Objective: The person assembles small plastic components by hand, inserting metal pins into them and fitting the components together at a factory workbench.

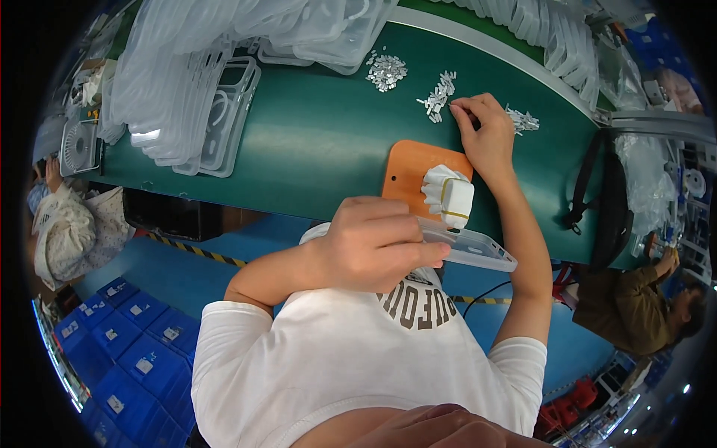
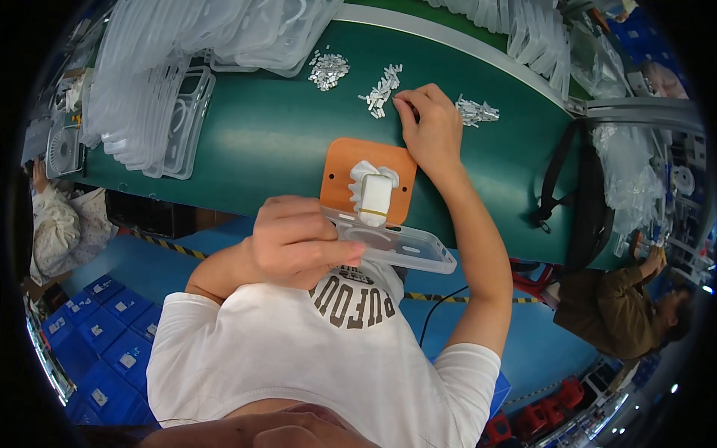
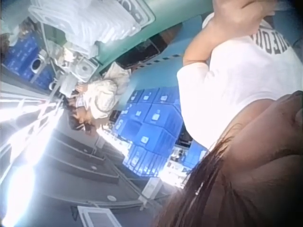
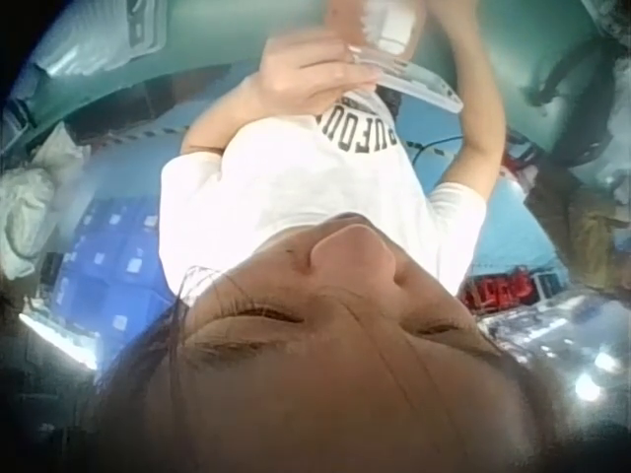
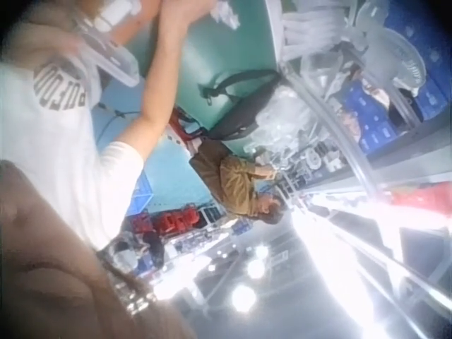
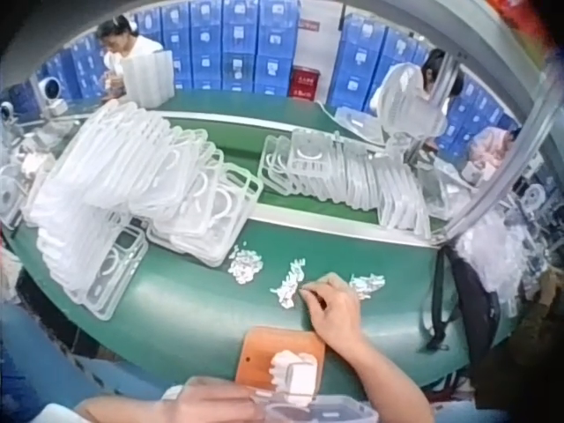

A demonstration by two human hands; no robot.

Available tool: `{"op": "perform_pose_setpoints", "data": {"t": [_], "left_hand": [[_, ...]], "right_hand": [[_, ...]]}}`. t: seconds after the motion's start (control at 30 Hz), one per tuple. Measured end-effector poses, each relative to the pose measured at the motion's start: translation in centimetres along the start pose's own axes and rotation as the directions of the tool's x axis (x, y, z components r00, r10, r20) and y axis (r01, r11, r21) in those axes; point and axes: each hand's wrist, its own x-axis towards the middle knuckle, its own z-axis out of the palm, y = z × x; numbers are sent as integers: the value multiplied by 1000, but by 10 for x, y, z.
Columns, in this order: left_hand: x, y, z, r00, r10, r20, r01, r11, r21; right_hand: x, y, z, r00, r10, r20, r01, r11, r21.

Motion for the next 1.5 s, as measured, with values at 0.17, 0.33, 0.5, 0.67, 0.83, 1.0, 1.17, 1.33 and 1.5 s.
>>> {"op": "perform_pose_setpoints", "data": {"t": [0.17, 0.33, 0.5, 0.67, 0.83, 1.0, 1.17, 1.33, 1.5], "left_hand": [[9, 6, -8, 989, -145, 29, 147, 985, -88], [14, 1, -11, 979, -203, -28, 201, 978, -64], [17, -2, -6, 985, -171, -30, 171, 985, -12], [20, -4, -3, 990, -140, -11, 140, 990, -11], [16, -5, 2, 990, -136, -42, 135, 991, -15], [20, -1, -3, 989, -148, -21, 148, 989, -3], [24, 11, -12, 975, -207, 82, 210, 977, -27], [21, 10, -4, 989, -142, 53, 143, 990, -20], [22, 8, -2, 988, -153, 2, 153, 988, 0]], "right_hand": [[-12, -17, -33, 999, 22, -47, -15, 987, 161], [-46, -78, -83, 995, -64, -76, 86, 934, 346], [-61, -95, -91, 933, -360, -13, 355, 915, 193], [-64, -92, -85, 910, -414, -30, 414, 900, 133], [-64, -92, -84, 896, -442, -51, 445, 889, 112], [-62, -93, -94, 923, -385, 15, 373, 903, 216], [-67, -111, -119, 925, -371, 75, 353, 917, 186], [-73, -107, -116, 915, -394, 89, 390, 919, 63], [-73, -104, -110, 943, -332, 3, 331, 940, 86]]}}
